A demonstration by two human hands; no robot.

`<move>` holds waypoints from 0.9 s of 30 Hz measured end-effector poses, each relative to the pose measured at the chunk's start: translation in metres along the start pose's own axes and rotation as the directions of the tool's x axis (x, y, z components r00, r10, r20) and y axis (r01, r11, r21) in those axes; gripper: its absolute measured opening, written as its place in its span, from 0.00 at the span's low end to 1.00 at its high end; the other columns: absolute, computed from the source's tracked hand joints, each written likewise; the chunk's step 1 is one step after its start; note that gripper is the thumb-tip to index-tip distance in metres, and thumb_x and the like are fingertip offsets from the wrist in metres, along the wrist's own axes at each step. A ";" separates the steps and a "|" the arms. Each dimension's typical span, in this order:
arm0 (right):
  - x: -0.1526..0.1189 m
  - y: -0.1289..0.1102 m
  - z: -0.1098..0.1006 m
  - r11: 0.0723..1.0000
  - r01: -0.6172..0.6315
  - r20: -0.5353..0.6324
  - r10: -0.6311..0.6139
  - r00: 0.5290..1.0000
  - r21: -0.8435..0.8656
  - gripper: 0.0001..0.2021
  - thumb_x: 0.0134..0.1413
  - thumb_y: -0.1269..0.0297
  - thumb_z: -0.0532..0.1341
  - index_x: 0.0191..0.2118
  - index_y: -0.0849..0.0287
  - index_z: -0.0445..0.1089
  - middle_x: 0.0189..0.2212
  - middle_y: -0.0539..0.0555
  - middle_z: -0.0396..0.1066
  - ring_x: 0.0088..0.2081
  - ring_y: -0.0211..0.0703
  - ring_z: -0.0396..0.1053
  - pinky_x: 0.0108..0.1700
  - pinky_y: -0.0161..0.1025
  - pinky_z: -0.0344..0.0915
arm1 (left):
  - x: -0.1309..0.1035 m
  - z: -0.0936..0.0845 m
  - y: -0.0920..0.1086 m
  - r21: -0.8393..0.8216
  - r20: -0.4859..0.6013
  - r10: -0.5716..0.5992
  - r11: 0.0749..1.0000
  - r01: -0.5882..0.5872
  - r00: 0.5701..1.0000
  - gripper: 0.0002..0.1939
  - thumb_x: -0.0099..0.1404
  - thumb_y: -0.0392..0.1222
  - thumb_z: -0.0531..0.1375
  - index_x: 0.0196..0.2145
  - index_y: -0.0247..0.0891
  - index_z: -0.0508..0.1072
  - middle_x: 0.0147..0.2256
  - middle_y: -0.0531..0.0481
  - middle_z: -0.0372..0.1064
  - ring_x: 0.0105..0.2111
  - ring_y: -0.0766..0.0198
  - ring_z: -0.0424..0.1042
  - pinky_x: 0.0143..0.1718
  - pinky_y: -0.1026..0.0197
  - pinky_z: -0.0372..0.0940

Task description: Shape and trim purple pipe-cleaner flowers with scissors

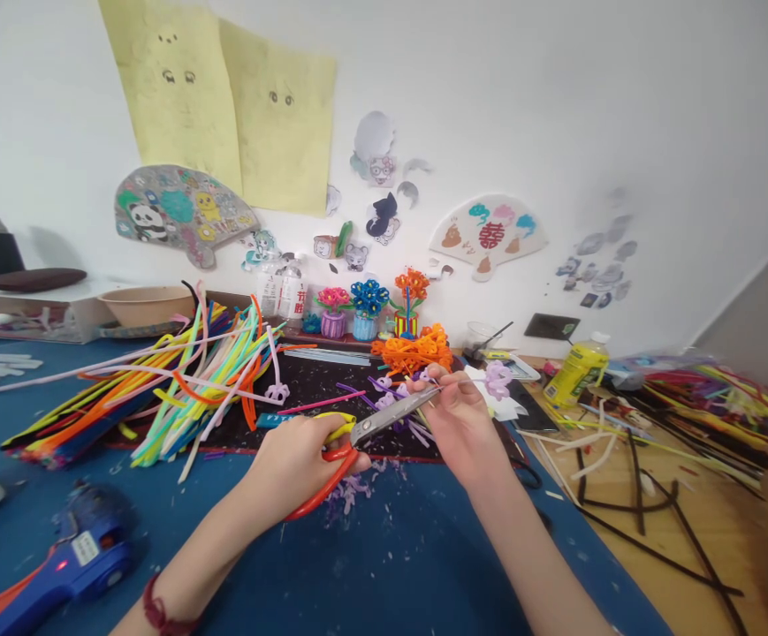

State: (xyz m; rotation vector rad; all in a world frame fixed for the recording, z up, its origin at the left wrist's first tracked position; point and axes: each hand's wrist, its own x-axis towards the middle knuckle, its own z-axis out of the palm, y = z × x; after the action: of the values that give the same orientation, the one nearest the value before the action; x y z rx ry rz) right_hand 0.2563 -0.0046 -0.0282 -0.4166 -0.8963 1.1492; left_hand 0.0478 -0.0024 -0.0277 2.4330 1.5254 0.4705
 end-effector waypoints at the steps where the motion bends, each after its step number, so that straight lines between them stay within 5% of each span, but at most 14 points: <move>1: 0.000 0.000 0.001 1.000 -0.005 0.001 0.005 1.000 0.006 0.08 0.37 0.59 0.74 0.25 0.51 0.75 0.34 0.45 0.72 0.33 0.39 0.73 0.53 0.50 0.63 | 0.000 0.000 0.000 -0.001 -0.003 0.001 1.000 -0.001 1.000 0.15 0.57 0.56 0.55 0.24 0.43 0.60 0.19 0.58 0.60 0.21 0.65 0.62 0.22 0.66 0.44; 27: -0.002 0.000 0.005 0.996 -0.032 -0.007 0.032 0.999 0.089 0.09 0.36 0.61 0.74 0.24 0.52 0.75 0.33 0.42 0.71 0.34 0.35 0.71 0.53 0.46 0.62 | 0.000 -0.001 0.000 0.005 -0.013 -0.030 1.000 0.031 0.999 0.18 0.55 0.55 0.58 0.21 0.42 0.57 0.17 0.58 0.53 0.18 0.67 0.55 0.21 0.65 0.42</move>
State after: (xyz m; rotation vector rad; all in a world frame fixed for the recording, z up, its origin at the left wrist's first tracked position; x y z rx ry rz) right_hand 0.2522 -0.0072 -0.0267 -0.3645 -0.8303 1.2110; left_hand 0.0476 -0.0030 -0.0269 2.4113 1.5684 0.4788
